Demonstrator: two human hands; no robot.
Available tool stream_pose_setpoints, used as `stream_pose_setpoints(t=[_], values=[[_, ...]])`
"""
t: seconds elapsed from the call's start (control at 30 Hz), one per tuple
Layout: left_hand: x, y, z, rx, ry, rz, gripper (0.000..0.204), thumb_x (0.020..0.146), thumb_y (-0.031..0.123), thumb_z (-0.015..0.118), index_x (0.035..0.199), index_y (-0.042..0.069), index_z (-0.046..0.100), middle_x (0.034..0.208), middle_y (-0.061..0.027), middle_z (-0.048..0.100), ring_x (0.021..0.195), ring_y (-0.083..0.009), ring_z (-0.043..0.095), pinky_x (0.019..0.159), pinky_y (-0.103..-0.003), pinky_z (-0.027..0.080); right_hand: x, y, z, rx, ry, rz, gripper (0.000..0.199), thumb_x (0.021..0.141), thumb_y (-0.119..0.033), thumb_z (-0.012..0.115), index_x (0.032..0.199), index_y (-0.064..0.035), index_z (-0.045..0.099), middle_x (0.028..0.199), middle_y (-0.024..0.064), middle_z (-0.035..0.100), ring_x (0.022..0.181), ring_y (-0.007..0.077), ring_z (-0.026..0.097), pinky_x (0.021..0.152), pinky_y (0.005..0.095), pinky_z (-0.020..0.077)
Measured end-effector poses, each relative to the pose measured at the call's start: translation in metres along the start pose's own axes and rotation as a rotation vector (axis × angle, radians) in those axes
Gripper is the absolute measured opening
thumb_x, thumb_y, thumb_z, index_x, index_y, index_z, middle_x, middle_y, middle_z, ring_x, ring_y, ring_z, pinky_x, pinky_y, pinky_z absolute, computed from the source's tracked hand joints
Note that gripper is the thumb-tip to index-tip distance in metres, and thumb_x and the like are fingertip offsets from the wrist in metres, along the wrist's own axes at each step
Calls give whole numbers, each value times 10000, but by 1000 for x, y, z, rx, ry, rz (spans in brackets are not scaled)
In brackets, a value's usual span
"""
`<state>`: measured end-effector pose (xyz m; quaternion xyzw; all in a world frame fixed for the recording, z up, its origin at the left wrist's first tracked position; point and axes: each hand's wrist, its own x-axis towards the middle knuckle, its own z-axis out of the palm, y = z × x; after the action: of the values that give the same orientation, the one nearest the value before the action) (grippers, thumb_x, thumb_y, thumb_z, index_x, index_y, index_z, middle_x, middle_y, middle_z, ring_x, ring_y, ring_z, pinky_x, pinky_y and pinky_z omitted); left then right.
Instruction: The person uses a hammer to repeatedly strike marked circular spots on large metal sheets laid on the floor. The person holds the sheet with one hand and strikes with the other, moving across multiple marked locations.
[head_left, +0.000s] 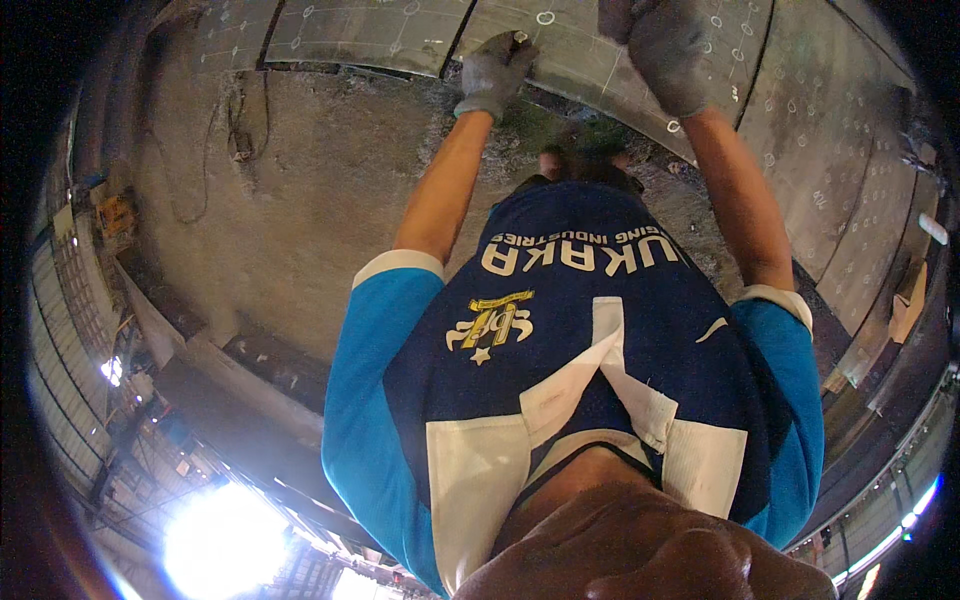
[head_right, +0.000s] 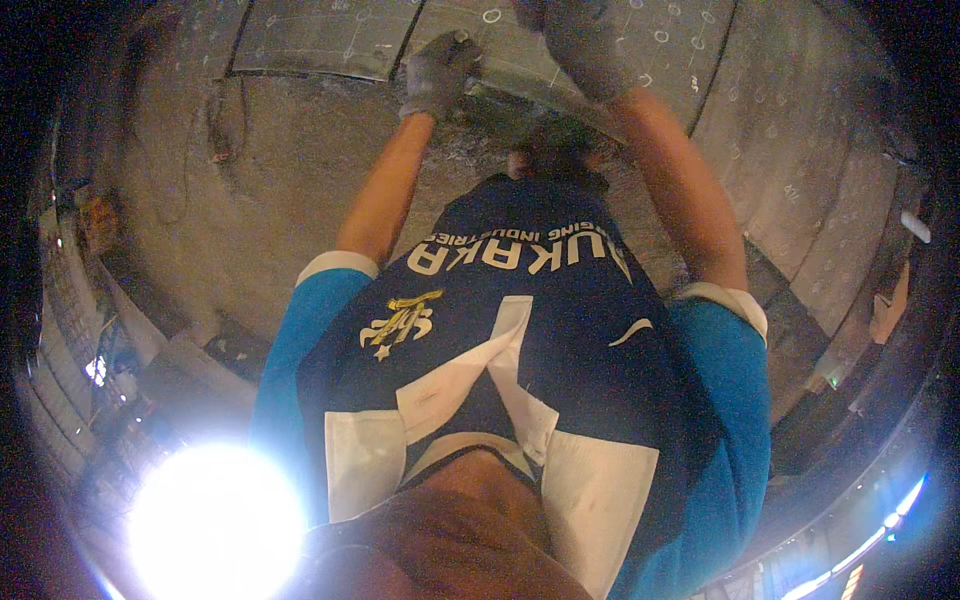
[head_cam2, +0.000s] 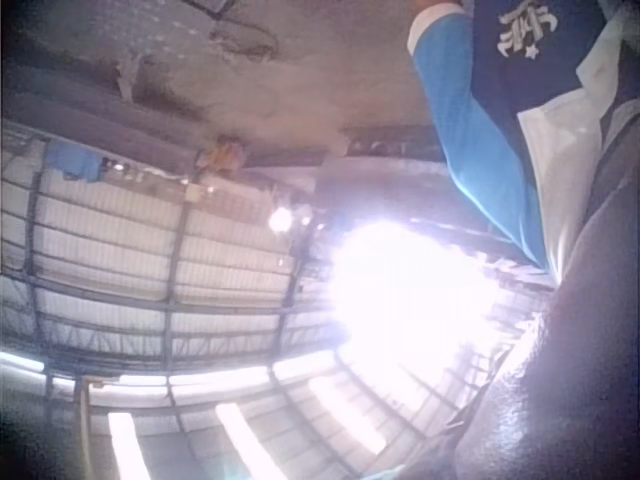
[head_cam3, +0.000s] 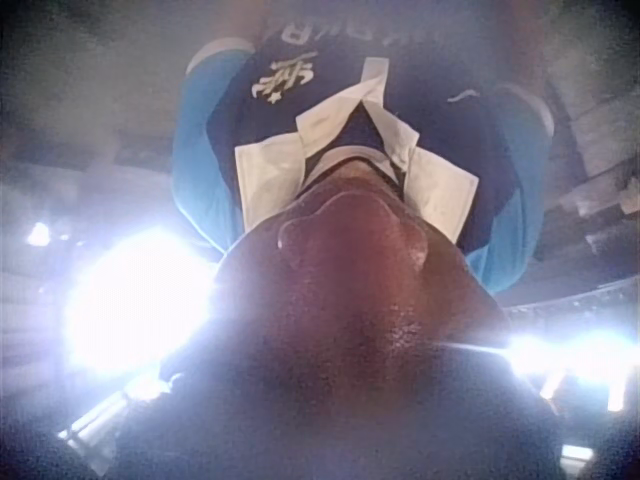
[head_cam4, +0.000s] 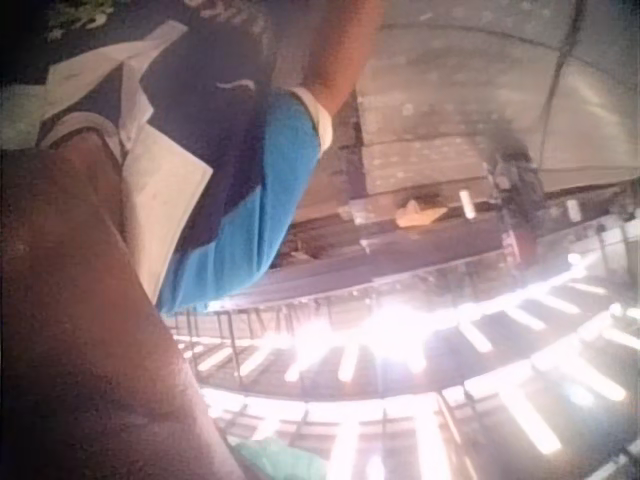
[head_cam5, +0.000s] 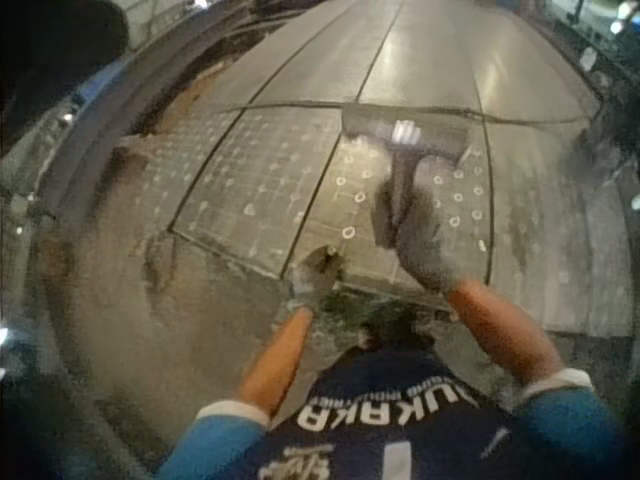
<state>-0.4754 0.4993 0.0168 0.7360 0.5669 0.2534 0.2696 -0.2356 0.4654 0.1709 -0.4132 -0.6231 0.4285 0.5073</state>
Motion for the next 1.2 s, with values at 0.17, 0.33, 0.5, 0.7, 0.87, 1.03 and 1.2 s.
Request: stream_pose_setpoints(t=[0.17, 0.33, 0.5, 0.7, 0.87, 1.03, 1.2], values=[[-9, -15, 20, 117, 16, 88, 450, 941, 515, 665, 1171, 135, 738, 1125, -158, 747, 1041, -376, 710, 882, -454, 562, -103, 149, -50, -943, -483, 105, 347, 1025, -172, 550, 1347, -41, 542, 1192, 252, 609, 1164, 387, 600, 1008, 449, 463], [7, -4, -3, -25, 7, 35, 448, 930, 451, 708, 1170, 73, 727, 1066, -141, 767, 959, -328, 744, 823, -423, 577, -148, 143, -44, -591, -196, 234, 452, 955, -133, 639, 1379, -27, 524, 1171, 231, 624, 1137, 414, 616, 945, 477, 487], [17, -2, 1, -530, 75, -273, 395, 902, 350, 755, 1139, 35, 729, 924, -127, 771, 767, -225, 741, 726, -380, 580, -207, 144, -46, -885, -207, 484, 465, 937, -114, 650, 1379, -42, 524, 1070, 219, 627, 952, 410, 644, 782, 502, 513], [64, -15, 25, -644, -14, -10, 187, 975, 234, 662, 939, 51, 659, 719, -83, 642, 621, -195, 623, 584, -363, 519, -254, 130, -41, -963, 14, 241, 396, 923, -125, 655, 1303, -47, 571, 896, 210, 637, 839, 412, 644, 701, 490, 501], [70, 48, 14, -829, -134, -233, 113, 972, 159, 656, 896, 84, 620, 666, -12, 563, 511, -94, 496, 465, -303, 426, -260, 127, -33, -831, -1, 614, 250, 894, -135, 674, 1103, -8, 619, 881, 206, 641, 843, 417, 639, 739, 487, 501], [92, -12, 45, -354, -100, -98, 198, 975, 266, 702, 1017, 74, 731, 919, -33, 746, 753, -138, 673, 669, -319, 542, -269, 147, -32, -845, 28, 459, 273, 873, -116, 691, 1109, -10, 605, 932, 203, 641, 864, 414, 626, 753, 476, 493], [95, -27, 58, -438, -83, -131, 152, 978, 244, 697, 986, 93, 710, 861, -7, 712, 711, -112, 634, 639, -300, 522, -283, 168, -38, -957, -14, 305, 394, 869, -111, 706, 1234, -40, 577, 986, 202, 625, 881, 397, 612, 767, 475, 483]])
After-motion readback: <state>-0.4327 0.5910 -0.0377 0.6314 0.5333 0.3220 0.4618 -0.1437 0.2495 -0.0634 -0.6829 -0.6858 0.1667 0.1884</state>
